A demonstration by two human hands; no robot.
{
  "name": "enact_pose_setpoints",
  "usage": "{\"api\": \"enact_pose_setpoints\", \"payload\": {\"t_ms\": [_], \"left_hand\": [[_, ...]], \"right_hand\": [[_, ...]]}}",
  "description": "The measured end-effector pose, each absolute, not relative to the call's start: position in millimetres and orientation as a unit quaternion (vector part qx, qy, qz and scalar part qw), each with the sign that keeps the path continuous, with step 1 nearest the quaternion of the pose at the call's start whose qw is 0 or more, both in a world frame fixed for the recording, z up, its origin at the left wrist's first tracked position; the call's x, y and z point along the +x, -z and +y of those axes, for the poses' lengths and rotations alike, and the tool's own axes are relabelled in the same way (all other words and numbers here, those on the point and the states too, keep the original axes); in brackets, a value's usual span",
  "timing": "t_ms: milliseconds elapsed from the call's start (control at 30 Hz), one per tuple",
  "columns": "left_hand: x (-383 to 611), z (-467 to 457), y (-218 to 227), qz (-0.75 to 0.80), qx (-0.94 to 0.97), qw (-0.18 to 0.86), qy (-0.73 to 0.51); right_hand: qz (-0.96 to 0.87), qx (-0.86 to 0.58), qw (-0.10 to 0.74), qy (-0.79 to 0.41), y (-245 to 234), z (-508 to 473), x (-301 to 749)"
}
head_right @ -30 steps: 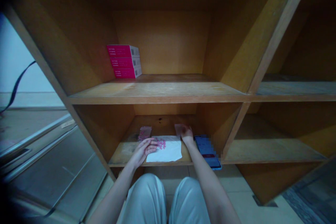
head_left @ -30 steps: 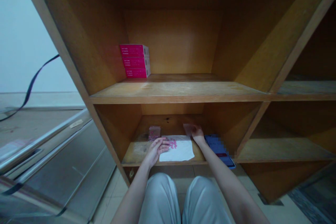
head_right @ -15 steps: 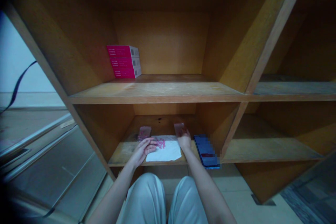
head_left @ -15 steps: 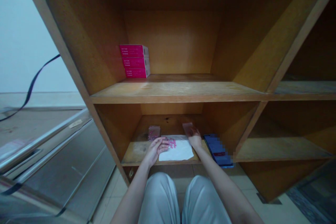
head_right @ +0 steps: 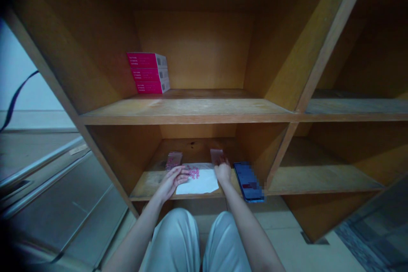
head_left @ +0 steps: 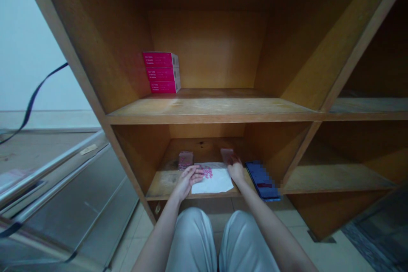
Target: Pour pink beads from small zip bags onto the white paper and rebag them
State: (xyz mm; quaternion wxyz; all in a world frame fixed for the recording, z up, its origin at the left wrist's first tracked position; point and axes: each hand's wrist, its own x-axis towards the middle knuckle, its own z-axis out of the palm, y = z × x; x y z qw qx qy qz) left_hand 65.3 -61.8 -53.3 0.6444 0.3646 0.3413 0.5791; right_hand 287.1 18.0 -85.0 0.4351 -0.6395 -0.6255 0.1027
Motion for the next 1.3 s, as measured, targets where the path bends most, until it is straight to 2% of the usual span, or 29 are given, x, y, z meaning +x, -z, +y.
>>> {"api": "enact_pose_setpoints", "payload": {"t_ms": [133, 267, 333, 400, 467, 533, 633, 867, 1133, 1300], "left_hand": [[69, -63, 56, 0.365, 0.369, 0.62, -0.589], [71, -59, 60, 0.412, 0.402, 0.544, -0.61], [66, -53, 59, 0.467, 0.446, 0.463, -0.608], [56, -45, 53, 0.548, 0.495, 0.327, -0.59], [43, -35, 46, 0.602, 0.56, 0.221, -0.524], [30, -26, 40, 0.632, 0.612, 0.165, -0.445], [17, -18, 36, 0.653, 0.661, 0.155, -0.335], [13, -14, 30, 0.651, 0.708, 0.144, -0.233], [7, -9, 30, 0.621, 0.696, 0.204, -0.297], [4, -5, 29, 0.632, 0.69, 0.192, -0.296]], "right_hand": [[-0.622, -0.631, 0.451, -0.104, 89, 19, 290], [-0.601, -0.631, 0.478, -0.112, 89, 18, 293], [-0.59, -0.628, 0.495, -0.113, 88, 16, 294], [-0.583, -0.626, 0.505, -0.113, 87, 14, 294], [-0.582, -0.627, 0.505, -0.114, 86, 13, 294], [-0.578, -0.633, 0.503, -0.113, 86, 12, 294], [-0.571, -0.641, 0.502, -0.109, 86, 12, 293], [-0.573, -0.648, 0.492, -0.1, 86, 10, 292], [-0.566, -0.655, 0.492, -0.092, 85, 8, 291], [-0.564, -0.652, 0.497, -0.094, 85, 7, 291]]}}
